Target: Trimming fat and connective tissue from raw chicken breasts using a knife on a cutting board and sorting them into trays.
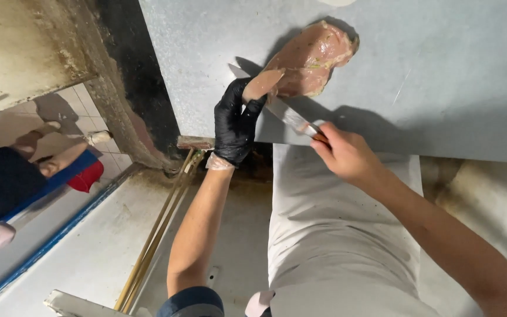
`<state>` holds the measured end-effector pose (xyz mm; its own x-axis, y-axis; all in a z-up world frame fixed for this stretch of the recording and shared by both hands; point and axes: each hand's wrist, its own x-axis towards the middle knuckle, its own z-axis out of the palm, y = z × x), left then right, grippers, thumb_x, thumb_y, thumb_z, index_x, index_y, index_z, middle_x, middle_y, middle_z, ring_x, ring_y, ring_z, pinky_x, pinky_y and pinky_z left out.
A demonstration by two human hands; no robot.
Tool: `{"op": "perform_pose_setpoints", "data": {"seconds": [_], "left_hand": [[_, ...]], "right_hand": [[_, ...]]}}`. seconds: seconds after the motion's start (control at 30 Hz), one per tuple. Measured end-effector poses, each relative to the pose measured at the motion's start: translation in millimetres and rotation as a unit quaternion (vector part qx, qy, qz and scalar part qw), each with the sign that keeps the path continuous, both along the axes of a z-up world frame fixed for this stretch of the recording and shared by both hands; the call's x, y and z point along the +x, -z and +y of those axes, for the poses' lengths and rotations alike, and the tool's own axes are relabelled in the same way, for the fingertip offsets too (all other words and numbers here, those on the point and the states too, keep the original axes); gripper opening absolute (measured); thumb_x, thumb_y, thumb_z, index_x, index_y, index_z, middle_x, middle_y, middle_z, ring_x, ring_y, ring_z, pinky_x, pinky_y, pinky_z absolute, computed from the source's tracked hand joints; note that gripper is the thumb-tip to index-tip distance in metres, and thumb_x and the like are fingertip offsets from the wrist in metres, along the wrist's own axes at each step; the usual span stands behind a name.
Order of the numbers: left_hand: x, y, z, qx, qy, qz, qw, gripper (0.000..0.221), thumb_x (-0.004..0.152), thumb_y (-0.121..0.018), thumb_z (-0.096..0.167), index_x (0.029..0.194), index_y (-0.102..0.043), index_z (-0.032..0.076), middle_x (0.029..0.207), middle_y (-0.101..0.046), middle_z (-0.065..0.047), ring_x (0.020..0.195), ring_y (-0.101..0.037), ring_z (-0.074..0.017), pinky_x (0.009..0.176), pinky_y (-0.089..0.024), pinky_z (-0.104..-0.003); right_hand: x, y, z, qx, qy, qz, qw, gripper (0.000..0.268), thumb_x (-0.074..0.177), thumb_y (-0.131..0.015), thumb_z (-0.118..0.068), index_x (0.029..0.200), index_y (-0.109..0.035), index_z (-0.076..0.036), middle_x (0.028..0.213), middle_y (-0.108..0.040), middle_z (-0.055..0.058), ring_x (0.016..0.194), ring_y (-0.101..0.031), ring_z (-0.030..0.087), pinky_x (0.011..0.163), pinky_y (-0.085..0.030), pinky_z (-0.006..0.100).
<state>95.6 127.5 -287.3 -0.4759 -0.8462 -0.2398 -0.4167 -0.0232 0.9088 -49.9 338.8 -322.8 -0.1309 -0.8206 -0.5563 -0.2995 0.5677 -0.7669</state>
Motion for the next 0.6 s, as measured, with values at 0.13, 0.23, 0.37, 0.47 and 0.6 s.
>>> {"op": "perform_pose_setpoints", "data": {"seconds": [0.13, 0.23, 0.37, 0.47, 0.6], "left_hand": [[-10.3, -33.9, -0.5, 0.071, -0.113, 0.019, 0.991, 0.024, 0.096, -0.080, 0.008, 0.118, -0.071, 0.013, 0.106, -0.076, -0.002, 0.103, -0.066, -0.0079, 0.097, -0.059, -0.035], [-4.2, -51.2, -2.2, 0.127, -0.173, 0.008, 0.977, 0.024, 0.100, -0.076, 0.015, 0.124, -0.071, 0.017, 0.113, -0.074, 0.003, 0.103, -0.060, -0.0047, 0.096, -0.059, -0.032], [0.2, -16.9, 29.8, 0.237, -0.201, 0.020, 0.950, 0.037, 0.098, -0.077, 0.022, 0.131, -0.068, 0.011, 0.110, -0.074, -0.004, 0.092, -0.069, -0.0137, 0.079, -0.064, -0.031], [-37.2, -0.8, 61.8, 0.167, -0.090, -0.113, 0.975, 0.050, 0.094, -0.080, 0.034, 0.140, -0.066, 0.021, 0.115, -0.075, -0.004, 0.091, -0.068, -0.0114, 0.083, -0.063, -0.030], [-87.4, -18.0, 117.8, 0.001, 0.135, -0.098, 0.986, 0.090, 0.095, -0.075, 0.016, 0.166, -0.021, 0.017, 0.156, -0.051, -0.007, 0.098, -0.073, -0.0254, 0.081, -0.060, -0.036]], "right_hand": [[9.4, -2.5, -55.4, -0.039, -0.041, -0.038, 0.998, 0.023, 0.107, -0.059, -0.029, 0.110, -0.061, -0.006, 0.081, -0.071, 0.020, 0.074, -0.073, 0.042, 0.056, -0.055, 0.046], [-3.7, -20.0, -9.6, -0.009, -0.061, -0.036, 0.997, 0.028, 0.105, -0.060, -0.030, 0.112, -0.061, -0.004, 0.080, -0.070, 0.022, 0.075, -0.073, 0.043, 0.057, -0.055, 0.048], [-49.3, -64.5, 90.1, 0.059, -0.028, 0.007, 0.998, 0.035, 0.104, -0.061, -0.034, 0.115, -0.063, 0.000, 0.075, -0.068, 0.025, 0.074, -0.072, 0.044, 0.057, -0.053, 0.047], [-88.9, -65.6, 155.8, 0.094, 0.025, 0.115, 0.989, 0.042, 0.101, -0.066, -0.037, 0.124, -0.061, -0.002, 0.081, -0.071, 0.029, 0.076, -0.072, 0.050, 0.058, -0.056, 0.053], [-135.3, -87.9, 204.5, 0.256, 0.111, 0.127, 0.952, 0.041, 0.102, -0.057, -0.036, 0.136, -0.062, -0.014, 0.098, -0.077, 0.012, 0.085, -0.070, 0.039, 0.076, -0.051, 0.046]]}}
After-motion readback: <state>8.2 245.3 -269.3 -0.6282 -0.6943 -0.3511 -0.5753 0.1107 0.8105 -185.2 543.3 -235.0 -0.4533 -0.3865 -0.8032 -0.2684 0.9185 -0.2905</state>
